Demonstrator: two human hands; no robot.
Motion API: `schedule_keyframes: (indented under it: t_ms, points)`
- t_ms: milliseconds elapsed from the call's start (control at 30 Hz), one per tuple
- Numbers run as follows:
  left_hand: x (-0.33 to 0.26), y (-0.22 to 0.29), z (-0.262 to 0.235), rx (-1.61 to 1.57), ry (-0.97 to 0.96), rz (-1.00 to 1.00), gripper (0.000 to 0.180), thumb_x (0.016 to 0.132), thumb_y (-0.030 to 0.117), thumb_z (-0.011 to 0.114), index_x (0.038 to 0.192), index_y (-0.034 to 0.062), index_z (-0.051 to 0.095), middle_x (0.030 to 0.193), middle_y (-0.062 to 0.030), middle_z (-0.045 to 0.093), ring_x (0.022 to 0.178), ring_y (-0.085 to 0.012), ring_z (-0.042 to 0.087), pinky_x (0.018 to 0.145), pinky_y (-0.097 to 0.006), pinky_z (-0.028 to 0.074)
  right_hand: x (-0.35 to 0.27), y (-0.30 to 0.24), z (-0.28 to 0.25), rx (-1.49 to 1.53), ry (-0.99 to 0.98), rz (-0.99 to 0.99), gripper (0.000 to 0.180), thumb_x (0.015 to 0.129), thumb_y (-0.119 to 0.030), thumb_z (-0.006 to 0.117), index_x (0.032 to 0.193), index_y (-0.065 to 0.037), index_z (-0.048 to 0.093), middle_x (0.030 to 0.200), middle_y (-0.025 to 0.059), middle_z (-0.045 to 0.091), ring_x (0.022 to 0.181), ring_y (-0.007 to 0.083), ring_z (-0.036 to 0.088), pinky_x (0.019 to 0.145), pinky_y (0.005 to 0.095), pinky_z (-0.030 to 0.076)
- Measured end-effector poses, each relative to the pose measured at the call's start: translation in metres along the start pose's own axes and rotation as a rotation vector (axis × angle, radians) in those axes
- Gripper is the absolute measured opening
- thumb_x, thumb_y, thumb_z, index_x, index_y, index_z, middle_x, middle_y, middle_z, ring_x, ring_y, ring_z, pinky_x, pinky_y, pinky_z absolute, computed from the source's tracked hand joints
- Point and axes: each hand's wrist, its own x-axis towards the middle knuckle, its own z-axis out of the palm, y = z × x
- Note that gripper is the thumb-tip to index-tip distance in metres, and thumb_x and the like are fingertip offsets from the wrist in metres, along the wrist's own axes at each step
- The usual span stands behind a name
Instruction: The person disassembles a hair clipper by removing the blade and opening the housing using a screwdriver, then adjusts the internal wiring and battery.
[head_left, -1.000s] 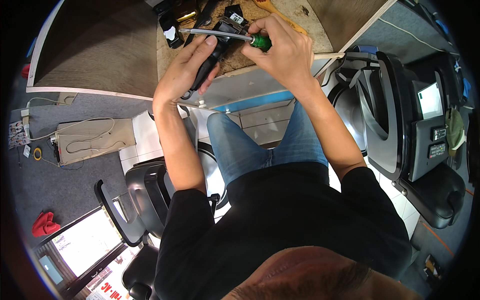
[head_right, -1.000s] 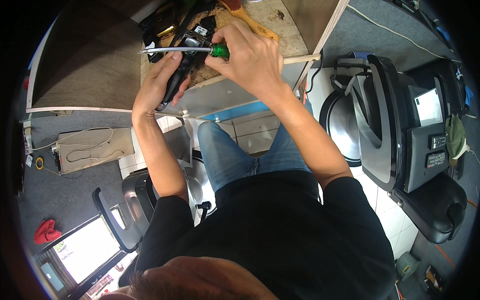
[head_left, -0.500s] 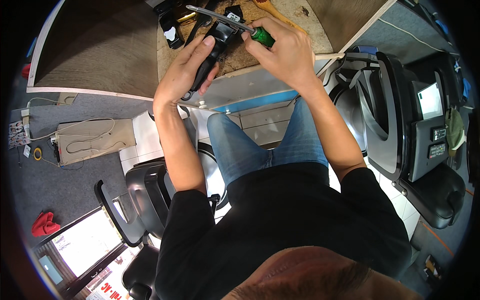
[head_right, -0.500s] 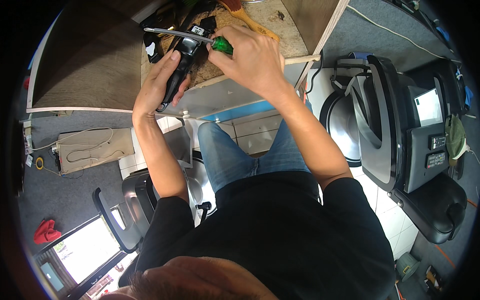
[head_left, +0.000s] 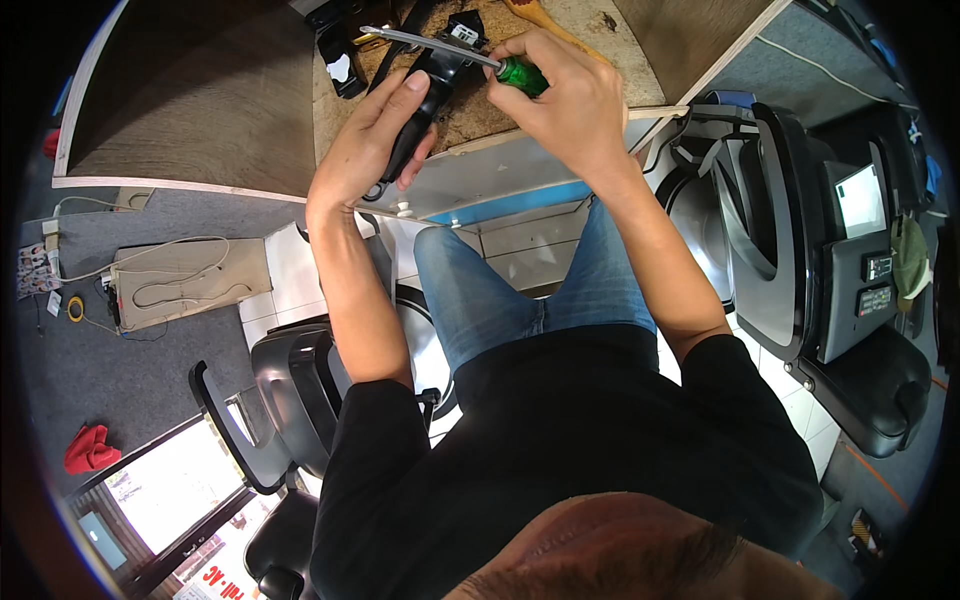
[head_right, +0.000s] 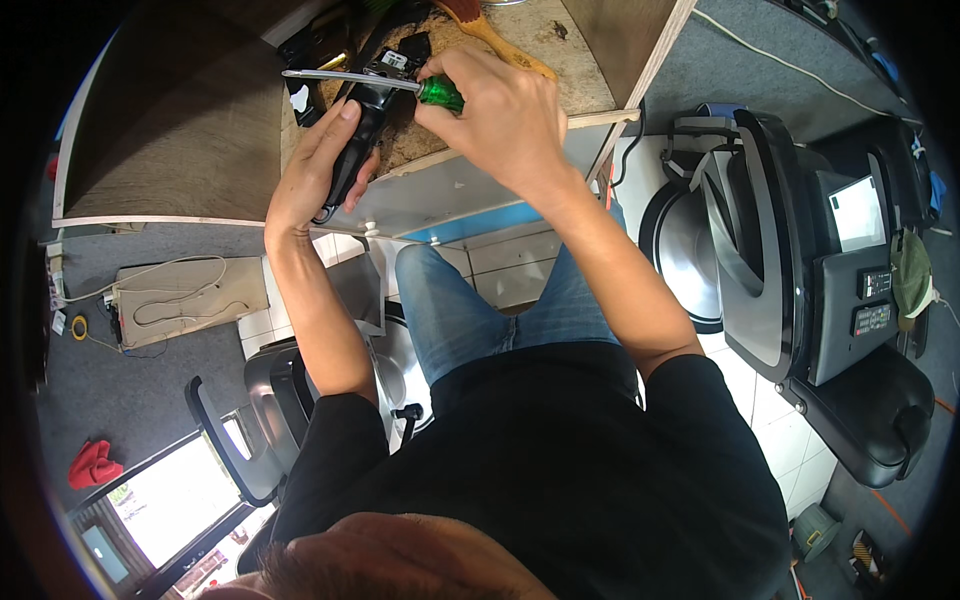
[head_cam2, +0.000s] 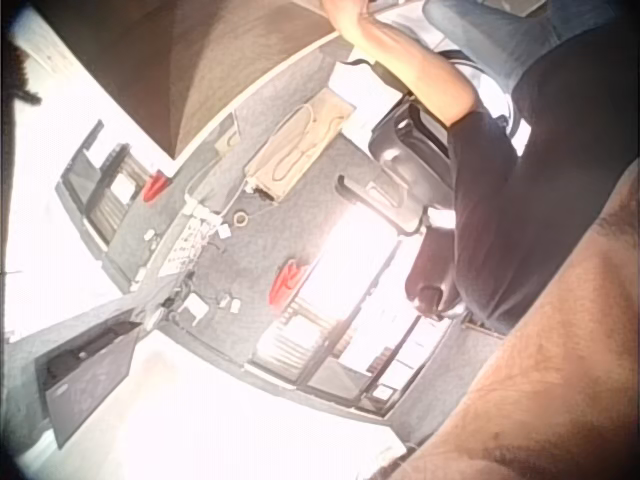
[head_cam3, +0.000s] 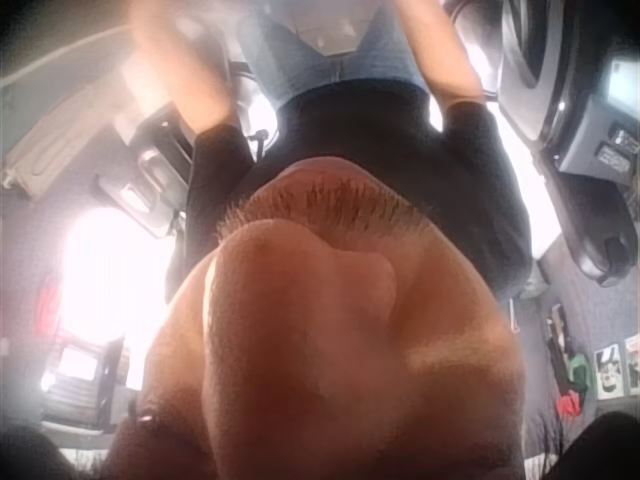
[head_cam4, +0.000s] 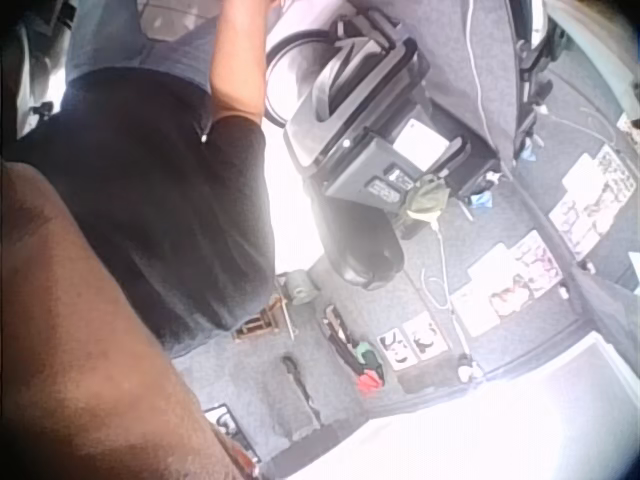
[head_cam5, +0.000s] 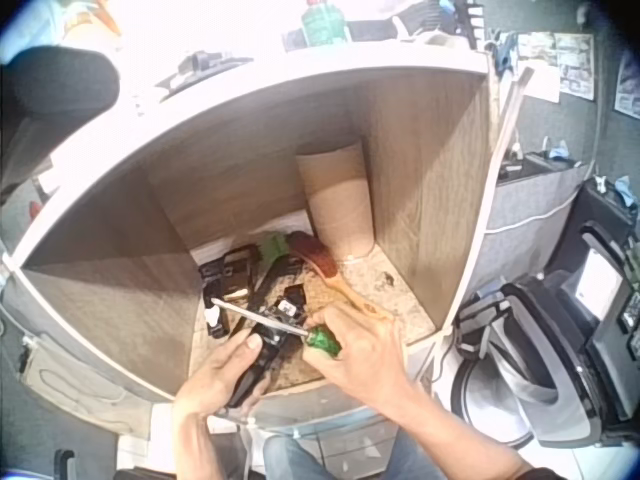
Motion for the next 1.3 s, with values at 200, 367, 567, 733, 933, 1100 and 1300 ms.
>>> schedule_keyframes:
  t_ms: [200, 367, 567, 733, 933, 1100, 1300]
  points:
    - [0.000, -0.002, -0.003, -0.016, -0.004, 0.009, 0.039, 0.111, 0.046, 0.050, 0.113, 0.0079, 0.060, 0.063, -0.0029, 0.057, 0.045, -0.0095, 0.049, 0.043, -0.024, 0.038, 0.001, -0.006, -0.006, 0.007, -0.044, 0.027, 0.027, 0.083, -0.022, 0.078, 0.107, -0.014, 0.069, 0.080, 0.0048, 0.072, 0.066, 0.0278, 0.071, 0.058, 0.0416, 0.054]
    - [0.002, -0.002, -0.006, -0.036, -0.013, 0.021, 0.042, 0.111, 0.047, 0.048, 0.119, 0.0075, 0.061, 0.063, -0.0036, 0.057, 0.045, -0.0096, 0.050, 0.043, -0.024, 0.038, -0.001, -0.003, -0.033, 0.507, -0.074, 0.274, 0.028, 0.098, -0.016, 0.068, 0.118, -0.004, 0.053, 0.085, 0.0091, 0.069, 0.071, 0.0176, 0.066, 0.067, 0.0336, 0.051]
    - [-0.001, -0.005, -0.010, -0.081, -0.045, 0.040, 0.044, 0.111, 0.046, 0.048, 0.121, 0.0057, 0.060, 0.063, -0.0040, 0.057, 0.045, -0.0096, 0.049, 0.042, -0.025, 0.039, -0.035, -0.017, -0.080, 0.397, -0.179, 0.371, 0.026, 0.100, -0.014, 0.070, 0.119, 0.000, 0.058, 0.080, 0.0022, 0.063, 0.071, 0.0072, 0.054, 0.063, 0.0264, 0.042]
    - [-0.003, -0.003, -0.009, -0.054, -0.042, 0.044, 0.041, 0.111, 0.045, 0.049, 0.117, 0.0061, 0.060, 0.063, -0.0042, 0.057, 0.044, -0.0096, 0.048, 0.042, -0.025, 0.038, -0.066, -0.012, -0.092, 0.423, -0.197, 0.502, 0.023, 0.096, -0.008, 0.074, 0.114, 0.001, 0.065, 0.077, -0.0021, 0.062, 0.070, 0.0034, 0.053, 0.063, 0.0219, 0.041]
    - [-0.002, -0.006, -0.010, -0.064, -0.064, 0.047, 0.040, 0.111, 0.046, 0.050, 0.112, 0.0073, 0.060, 0.063, -0.0046, 0.058, 0.044, -0.0094, 0.049, 0.042, -0.025, 0.038, -0.072, -0.009, -0.085, 0.448, -0.199, 0.545, 0.021, 0.095, -0.004, 0.073, 0.114, 0.002, 0.064, 0.078, -0.0027, 0.062, 0.072, 0.0025, 0.053, 0.065, 0.0209, 0.042]
    - [-0.001, -0.006, -0.010, -0.054, -0.060, 0.051, 0.039, 0.111, 0.045, 0.050, 0.111, 0.0074, 0.060, 0.062, -0.0044, 0.057, 0.044, -0.0094, 0.049, 0.043, -0.025, 0.039, -0.070, -0.010, -0.081, 0.482, -0.176, 0.532, 0.021, 0.095, -0.003, 0.073, 0.113, 0.001, 0.065, 0.078, -0.0031, 0.062, 0.072, 0.0021, 0.053, 0.065, 0.0206, 0.042]
    - [-0.002, -0.006, -0.010, -0.046, -0.050, 0.038, 0.040, 0.111, 0.045, 0.049, 0.115, 0.0076, 0.060, 0.062, -0.0040, 0.057, 0.045, -0.0092, 0.049, 0.043, -0.025, 0.039, -0.071, -0.007, -0.080, 0.457, -0.194, 0.531, 0.021, 0.095, -0.004, 0.074, 0.113, 0.001, 0.066, 0.077, -0.0041, 0.061, 0.071, 0.0021, 0.053, 0.065, 0.0207, 0.041]
